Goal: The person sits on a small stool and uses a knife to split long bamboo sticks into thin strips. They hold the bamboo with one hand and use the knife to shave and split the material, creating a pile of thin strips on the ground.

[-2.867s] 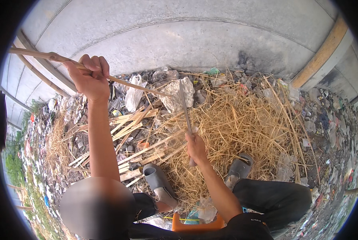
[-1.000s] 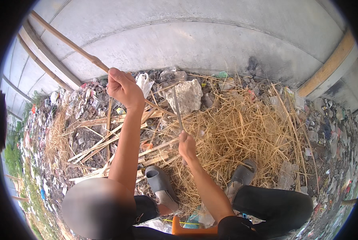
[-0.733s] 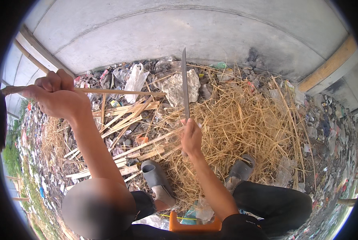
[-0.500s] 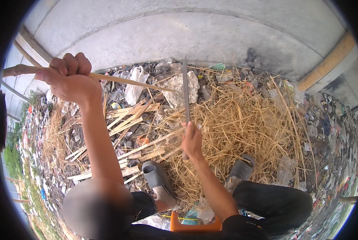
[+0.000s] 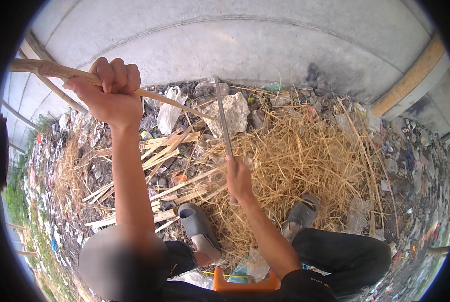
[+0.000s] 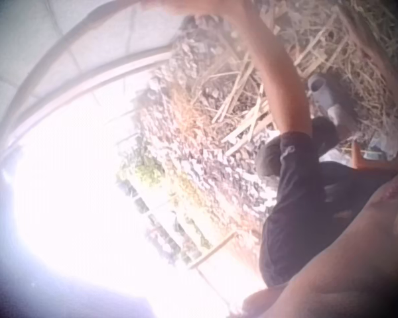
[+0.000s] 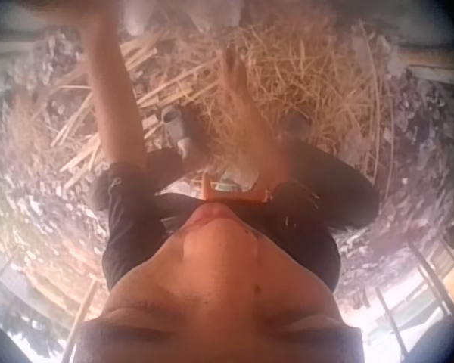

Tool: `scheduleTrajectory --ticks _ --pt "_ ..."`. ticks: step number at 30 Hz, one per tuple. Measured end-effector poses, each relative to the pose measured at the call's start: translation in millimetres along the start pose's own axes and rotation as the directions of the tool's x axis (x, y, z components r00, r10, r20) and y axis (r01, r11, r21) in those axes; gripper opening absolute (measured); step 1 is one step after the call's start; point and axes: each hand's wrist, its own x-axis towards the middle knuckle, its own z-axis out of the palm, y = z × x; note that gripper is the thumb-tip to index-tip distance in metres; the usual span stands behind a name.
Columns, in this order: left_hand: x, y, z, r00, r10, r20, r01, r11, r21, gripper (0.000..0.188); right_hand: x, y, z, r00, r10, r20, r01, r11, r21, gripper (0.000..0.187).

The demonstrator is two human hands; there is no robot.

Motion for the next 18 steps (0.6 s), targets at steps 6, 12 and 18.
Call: scheduleTrajectory --ticks 6,12,18 --pt "8 -5 7 0.999 0.036 -0.025 -0.035 0.999 0.034 0.079 -3 -13 1 1.000 0.030 -0.001 -0.030 0.999 0.014 0.047" --pt "9 -3 13 0.999 0.032 0.044 -0.033 0.999 0.019 0.077 -5 -5 -1 1.000 0.015 0.008 -0.015 1.000 -0.015 0.049" --pt "7 -11 10 0.998 0.064 0.027 -0.066 0.994 0.088 0.076 -3 -9 6 0.995 -0.096 -0.005 0.096 0.995 -0.014 0.049"
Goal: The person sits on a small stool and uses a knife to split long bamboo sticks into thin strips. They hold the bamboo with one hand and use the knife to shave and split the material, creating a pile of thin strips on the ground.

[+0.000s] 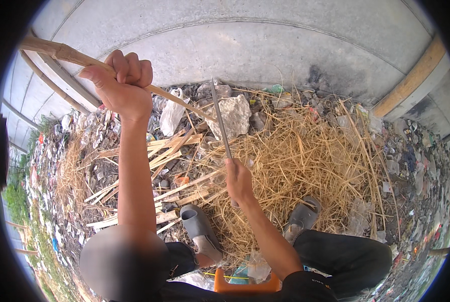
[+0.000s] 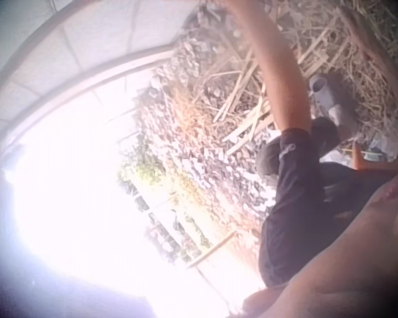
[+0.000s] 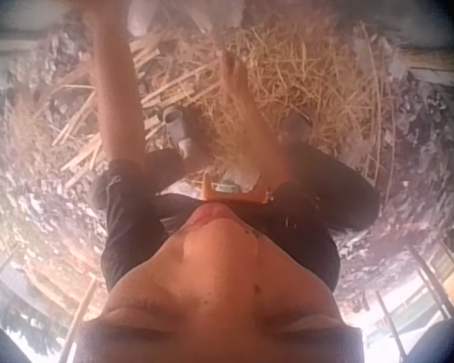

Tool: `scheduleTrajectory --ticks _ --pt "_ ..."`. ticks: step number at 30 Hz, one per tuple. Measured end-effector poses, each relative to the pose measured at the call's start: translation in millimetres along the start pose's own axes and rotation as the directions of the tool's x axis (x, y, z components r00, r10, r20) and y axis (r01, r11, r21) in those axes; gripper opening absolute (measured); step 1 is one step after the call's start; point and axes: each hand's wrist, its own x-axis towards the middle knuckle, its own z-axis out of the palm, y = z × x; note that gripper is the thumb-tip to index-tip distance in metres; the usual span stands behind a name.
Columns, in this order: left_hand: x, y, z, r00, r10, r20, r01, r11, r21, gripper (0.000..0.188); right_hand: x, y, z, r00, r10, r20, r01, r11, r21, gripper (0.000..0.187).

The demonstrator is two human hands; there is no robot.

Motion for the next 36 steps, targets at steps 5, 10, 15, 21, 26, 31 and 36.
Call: scheduleTrajectory --ticks 5,10,15,21,26,31,36 --pt "-1 -3 -2 0.999 0.020 -0.046 -0.020 1.000 0.003 0.077 -1 -31 13 0.974 -0.196 -0.118 0.224 0.922 0.316 0.044" --pt "5 -8 16 0.995 0.070 -0.072 -0.073 0.997 -0.033 0.076 26 59 29 0.927 -0.286 -0.242 0.286 0.958 -0.039 0.042" --pt "12 -11 3 0.990 0.096 -0.107 -0.096 0.995 0.012 0.076 51 64 10 0.954 0.297 -0.028 -0.288 0.893 -0.346 0.052" --pt "9 -12 -29 0.988 -0.005 -0.152 0.000 1.000 -0.030 0.075 42 16 11 0.957 -0.229 -0.176 0.257 0.954 0.153 0.038" --pt "10 -10 -15 0.995 -0.037 -0.089 0.027 0.994 -0.105 0.075 36 98 -4 0.990 0.135 -0.039 -0.139 0.981 -0.138 0.045" --pt "0 -11 -36 0.996 -0.085 0.041 0.091 0.982 -0.167 0.073 43 66 -23 0.997 0.056 -0.058 -0.073 0.931 -0.357 0.050" --pt "19 -7 -70 0.865 -0.157 0.477 0.373 0.838 -0.400 0.069 40 -4 -13 0.988 -0.112 -0.103 0.133 0.965 0.228 0.037"
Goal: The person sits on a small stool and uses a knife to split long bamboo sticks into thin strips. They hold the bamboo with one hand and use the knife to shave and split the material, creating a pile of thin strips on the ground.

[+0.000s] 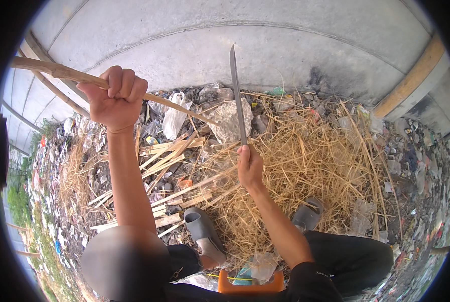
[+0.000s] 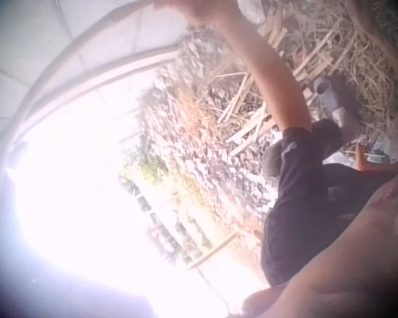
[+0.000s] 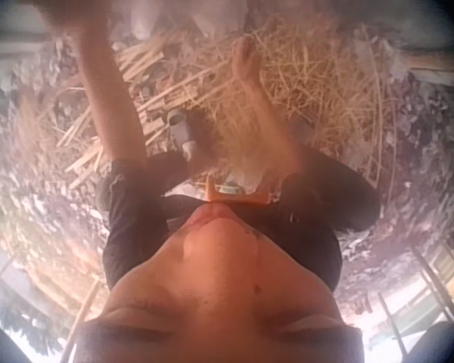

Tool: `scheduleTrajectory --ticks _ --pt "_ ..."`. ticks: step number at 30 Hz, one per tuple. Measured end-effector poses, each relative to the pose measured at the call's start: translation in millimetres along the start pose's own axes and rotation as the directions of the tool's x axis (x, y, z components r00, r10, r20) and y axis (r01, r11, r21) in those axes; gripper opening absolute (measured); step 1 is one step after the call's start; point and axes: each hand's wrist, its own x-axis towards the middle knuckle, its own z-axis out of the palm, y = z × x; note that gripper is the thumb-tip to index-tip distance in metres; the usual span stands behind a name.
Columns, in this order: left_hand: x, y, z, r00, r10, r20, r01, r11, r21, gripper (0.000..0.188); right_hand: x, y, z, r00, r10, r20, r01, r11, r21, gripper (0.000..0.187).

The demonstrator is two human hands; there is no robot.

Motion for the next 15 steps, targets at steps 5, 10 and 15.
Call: scheduleTrajectory --ticks 5,10,15 --pt "17 -9 -5 0.951 -0.058 0.303 0.145 0.951 -0.274 0.066 1 54 -24 0.990 0.073 0.118 -0.044 0.971 -0.236 0.043" --pt "21 -13 -14 0.910 -0.002 0.415 0.185 0.897 -0.402 0.057 32 46 -45 0.928 0.352 0.120 -0.195 0.735 -0.650 0.054" --pt "17 -12 -18 0.927 -0.075 0.366 0.193 0.935 -0.296 0.071 27 5 -13 0.990 -0.036 0.135 0.075 0.953 -0.294 0.046"
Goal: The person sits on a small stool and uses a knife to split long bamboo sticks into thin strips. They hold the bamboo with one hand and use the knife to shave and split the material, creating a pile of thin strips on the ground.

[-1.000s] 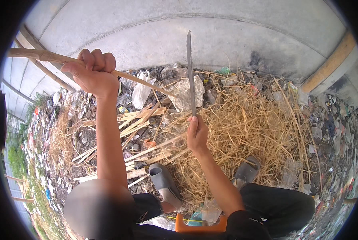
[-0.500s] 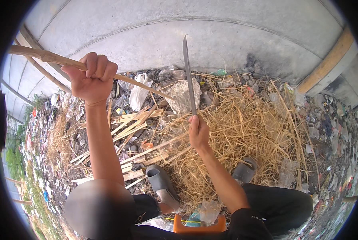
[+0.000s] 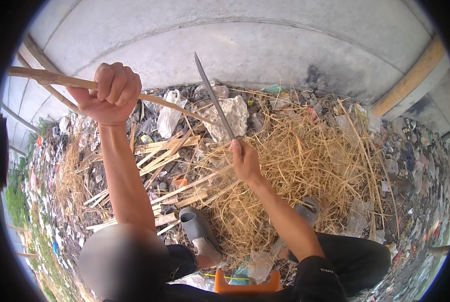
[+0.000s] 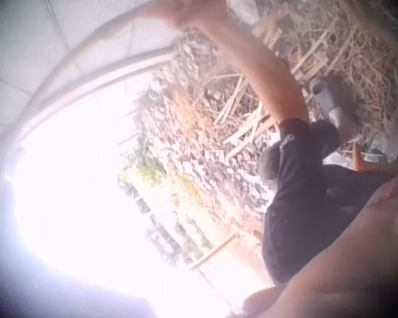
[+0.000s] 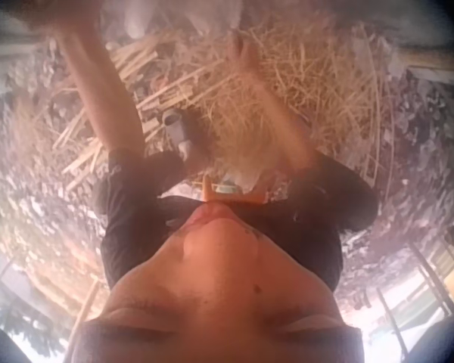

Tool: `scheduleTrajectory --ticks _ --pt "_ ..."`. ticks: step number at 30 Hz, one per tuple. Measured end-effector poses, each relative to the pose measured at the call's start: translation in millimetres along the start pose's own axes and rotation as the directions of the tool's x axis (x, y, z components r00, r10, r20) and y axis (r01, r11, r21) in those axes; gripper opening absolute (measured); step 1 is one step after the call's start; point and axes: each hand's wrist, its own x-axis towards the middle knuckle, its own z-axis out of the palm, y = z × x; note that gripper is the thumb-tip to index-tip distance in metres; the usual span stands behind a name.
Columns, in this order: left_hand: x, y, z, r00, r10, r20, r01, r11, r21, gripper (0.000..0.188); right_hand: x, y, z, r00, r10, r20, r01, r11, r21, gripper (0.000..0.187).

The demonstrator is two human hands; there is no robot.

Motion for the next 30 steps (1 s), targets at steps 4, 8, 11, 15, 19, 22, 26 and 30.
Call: scheduleTrajectory --ticks 4,8,11,15,19,22,26,30 --pt "6 5 -3 1.000 0.007 0.021 -0.006 0.999 -0.047 0.073 -30 55 14 0.989 -0.119 -0.083 0.128 0.985 0.113 0.040" --pt "0 10 -8 0.999 0.043 0.010 -0.043 0.998 -0.036 0.074 -30 72 2 0.873 0.473 0.119 -0.424 0.857 -0.295 0.047" --pt "-13 13 -5 0.998 0.060 -0.037 -0.060 0.998 -0.001 0.074 -15 34 -4 0.937 0.344 0.063 -0.319 0.914 -0.252 0.048" --pt "-3 10 -6 0.998 0.056 -0.019 -0.056 0.998 -0.015 0.074 -20 40 18 0.982 -0.063 -0.178 0.078 0.994 0.080 0.045" --pt "1 10 -6 0.995 0.071 -0.068 -0.070 0.997 0.018 0.075 -55 82 19 0.919 0.393 0.009 -0.393 0.919 -0.022 0.048" --pt "-6 7 -8 0.994 0.092 -0.051 -0.092 0.996 0.003 0.073 -61 85 9 0.816 0.576 0.052 -0.562 0.811 -0.163 0.050" --pt "-2 5 0 0.895 0.304 -0.327 -0.250 0.948 0.199 0.069 -49 70 15 0.951 0.297 -0.080 -0.300 0.953 -0.028 0.053" --pt "-4 -13 22 0.273 0.785 -0.556 -0.100 0.598 0.795 0.066 -59 26 39 0.974 0.200 -0.108 -0.167 0.951 0.259 0.045"
